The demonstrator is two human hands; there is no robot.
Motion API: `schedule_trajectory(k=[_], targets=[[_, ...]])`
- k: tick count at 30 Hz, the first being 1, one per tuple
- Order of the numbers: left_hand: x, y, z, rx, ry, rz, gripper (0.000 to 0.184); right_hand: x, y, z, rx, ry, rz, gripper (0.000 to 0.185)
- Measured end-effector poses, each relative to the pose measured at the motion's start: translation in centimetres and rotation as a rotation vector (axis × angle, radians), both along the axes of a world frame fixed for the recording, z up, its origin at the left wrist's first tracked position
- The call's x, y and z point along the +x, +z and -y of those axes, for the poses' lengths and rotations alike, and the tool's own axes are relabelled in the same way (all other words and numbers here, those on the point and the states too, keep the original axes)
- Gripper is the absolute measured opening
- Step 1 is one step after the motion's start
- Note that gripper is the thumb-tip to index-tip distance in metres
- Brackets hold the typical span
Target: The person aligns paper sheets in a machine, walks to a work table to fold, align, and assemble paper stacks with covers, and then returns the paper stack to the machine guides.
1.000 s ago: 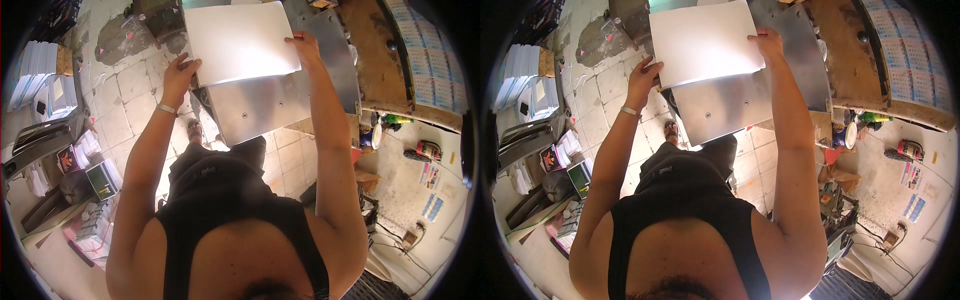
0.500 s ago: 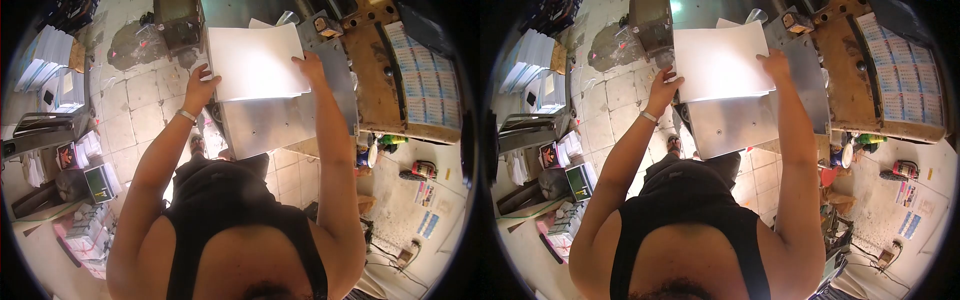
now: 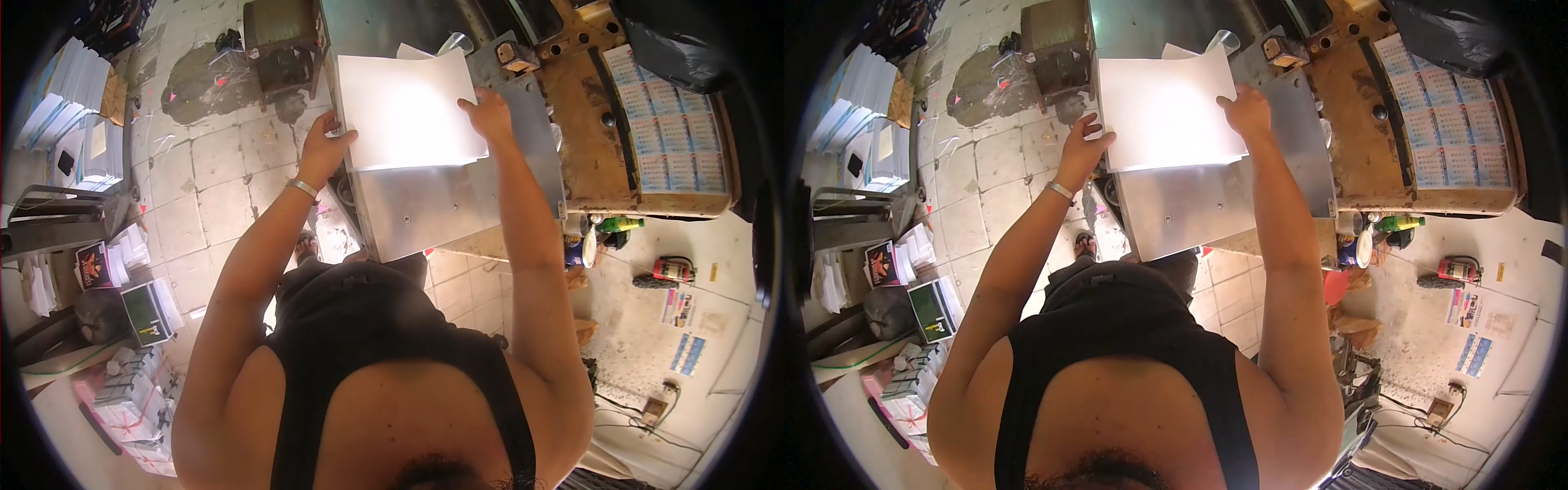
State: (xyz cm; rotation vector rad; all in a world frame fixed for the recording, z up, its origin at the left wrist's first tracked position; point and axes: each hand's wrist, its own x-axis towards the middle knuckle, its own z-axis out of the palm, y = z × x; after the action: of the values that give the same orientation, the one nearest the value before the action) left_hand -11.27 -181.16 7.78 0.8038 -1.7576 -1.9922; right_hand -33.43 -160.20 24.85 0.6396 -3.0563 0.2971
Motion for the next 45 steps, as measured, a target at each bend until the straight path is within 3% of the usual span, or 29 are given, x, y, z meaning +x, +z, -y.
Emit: schedule_trajectory(k=[7, 10, 13, 16, 20, 22, 26, 29, 33, 35, 39, 43, 44, 45], targets=[[0.1, 0.6, 0.0, 0.047, -0.031, -0.014, 0.079, -0.7, -1.1, -0.2, -0.046, -0.004, 0.016, 0.057], [0.1, 0.5, -0.1, 0.058, -0.046, -0.019, 0.079, -0.6, -0.6, 0.3, -0.27, -0.141, 0.18, 0.057], [0.0, 0.5, 0.1, 0.04, -0.062, -0.015, 0.079, -2.0, -1.3, 0.3, -0.328, -0.212, 0.176, 0.055], [0.2, 0.8, 0.2, 0.029, -0.079, -0.007, 0.08, -3.6, -2.1, -0.1, -0.391, -0.163, 0.352, 0.048], [0.0, 0.6, 0.4, 0.009, -0.085, -0.013, 0.078, -4.4, -4.1, -1.3, -0.204, -0.024, 0.076, 0.046], [0.0, -0.1, 0.5, -0.032, -0.073, -0.013, 0.079, -1.1, -1.1, -0.7, -0.227, -0.047, 0.018, 0.044], [1.0, -0.8, 0.8, -0.349, 0.085, -0.025, 0.067, 4.7, 4.5, -2.8, -0.714, 0.106, 0.202, 0.033], [4.6, 2.7, 3.3, -0.007, -0.184, 0.112, 0.065, 11.0, 9.5, -4.5, -1.046, 0.132, 0.282, 0.025], [9.1, 3.9, 3.7, 0.755, -0.802, 0.053, 0.096, 14.7, 12.3, -9.5, -1.049, 0.254, 0.139, 0.022], [9.8, 9.2, 2.7, 1.125, -0.889, -0.077, 0.11, 17.2, 13.6, -10.9, -0.995, 0.312, 0.074, 0.023], [8.7, 9.0, 1.5, 1.294, -0.931, -0.264, 0.116, 21.4, 17.2, -11.3, -0.866, 0.536, 0.165, 0.026], [7.1, 11.5, -1.2, 1.51, -0.664, 0.018, 0.1, 23.7, 18.8, -10.9, -0.6, 0.622, 0.034, 0.023], [6.6, 8.3, -1.0, 1.606, -0.917, -0.098, 0.084, 23.7, 19.0, -11.1, -0.547, 0.661, 0.007, 0.022], [6.6, 3.6, -1.1, 1.259, -0.899, -0.249, 0.073, 23.8, 19.2, -11.4, -0.49, 0.697, -0.016, 0.021]])
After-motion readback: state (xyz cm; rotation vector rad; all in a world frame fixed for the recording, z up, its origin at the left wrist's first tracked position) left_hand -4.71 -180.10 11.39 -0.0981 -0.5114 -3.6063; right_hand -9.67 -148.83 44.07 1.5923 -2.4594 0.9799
